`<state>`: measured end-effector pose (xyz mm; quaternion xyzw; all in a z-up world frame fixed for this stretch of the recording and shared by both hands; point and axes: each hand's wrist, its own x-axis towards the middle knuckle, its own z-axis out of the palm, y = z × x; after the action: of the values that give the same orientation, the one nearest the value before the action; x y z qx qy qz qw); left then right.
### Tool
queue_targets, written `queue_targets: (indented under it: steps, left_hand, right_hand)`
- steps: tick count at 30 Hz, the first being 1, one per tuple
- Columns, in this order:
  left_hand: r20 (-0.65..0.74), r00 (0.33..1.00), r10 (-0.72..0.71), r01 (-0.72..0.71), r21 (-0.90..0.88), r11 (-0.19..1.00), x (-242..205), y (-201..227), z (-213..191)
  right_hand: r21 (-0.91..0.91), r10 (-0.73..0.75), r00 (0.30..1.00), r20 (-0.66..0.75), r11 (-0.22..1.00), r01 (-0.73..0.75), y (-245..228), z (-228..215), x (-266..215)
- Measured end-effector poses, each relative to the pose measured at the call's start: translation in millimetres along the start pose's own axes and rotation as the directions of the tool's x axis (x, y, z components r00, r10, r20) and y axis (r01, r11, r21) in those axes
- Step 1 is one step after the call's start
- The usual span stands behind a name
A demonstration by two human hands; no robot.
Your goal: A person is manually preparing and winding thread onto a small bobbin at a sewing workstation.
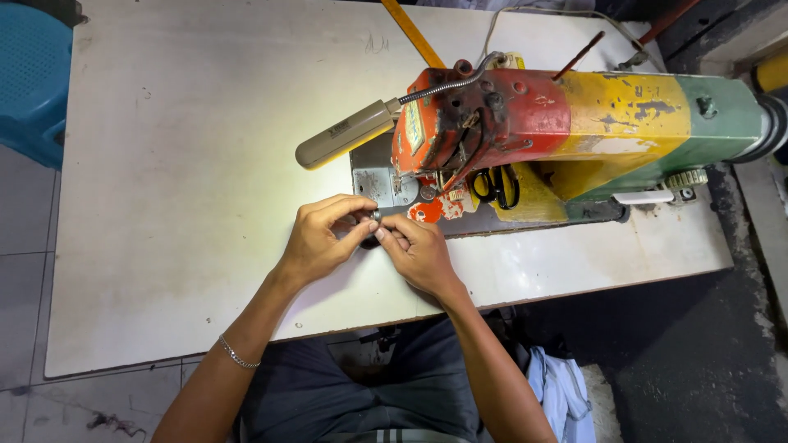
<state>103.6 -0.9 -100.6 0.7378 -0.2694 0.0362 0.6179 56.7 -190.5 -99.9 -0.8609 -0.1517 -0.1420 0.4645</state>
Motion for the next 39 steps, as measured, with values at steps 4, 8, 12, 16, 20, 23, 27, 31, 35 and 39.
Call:
queue_targets:
  steps: [4,8,12,16,20,23,27,31,35,39]
  left_hand:
    - [0.049,0.997,0.065,-0.071,0.115,0.991,-2.1,-12.5,1.3]
    - [0.053,0.996,0.074,-0.082,0.159,0.984,6.8,-2.6,-3.0]
    - [0.056,0.998,-0.020,0.011,0.167,0.986,1.3,0.1,1.1]
    - [0.024,0.997,-0.068,0.062,0.193,0.979,0.0,0.6,5.6]
    - [-0.035,0.993,-0.112,0.117,0.152,0.981,-9.1,1.7,10.4]
    - [-0.027,0.997,-0.067,0.072,0.210,0.975,-20.9,19.2,8.1]
    - [-0.003,0.999,0.035,-0.033,0.253,0.967,-32.8,68.9,17.3]
    - [-0.072,0.997,-0.008,0.023,0.213,0.977,-39.0,112.1,26.3]
    - [-0.136,0.988,0.070,-0.044,0.190,0.981,-29.1,134.5,20.2]
    - [-0.181,0.973,0.145,-0.108,0.199,0.974,-28.8,143.4,23.0]
  right_hand:
    - [-0.086,-0.043,0.999,-0.011,0.995,0.042,9.9,7.8,-7.5]
    - [-0.169,-0.055,0.998,-0.013,0.984,0.052,1.4,3.6,1.1]
    - [-0.237,0.009,1.000,0.020,0.971,-0.004,-4.0,3.3,-4.8]
    - [-0.157,0.068,0.998,0.005,0.985,-0.066,10.0,3.5,-3.3]
    - [-0.041,0.101,0.995,0.011,0.994,-0.100,5.5,-1.3,-8.7]
    - [-0.034,0.048,0.998,0.048,0.998,-0.047,-18.5,-16.1,-13.2]
    - [-0.151,-0.076,0.992,0.099,0.984,0.091,-36.1,-47.1,-8.2]
    - [-0.053,-0.028,0.994,0.106,0.998,0.033,-45.8,-62.8,-5.2]
    - [0.093,-0.035,0.990,0.137,0.995,0.023,-74.2,-73.9,-9.5]
    - [0.058,-0.105,0.971,0.213,0.994,0.095,-120.6,-105.4,-18.4]
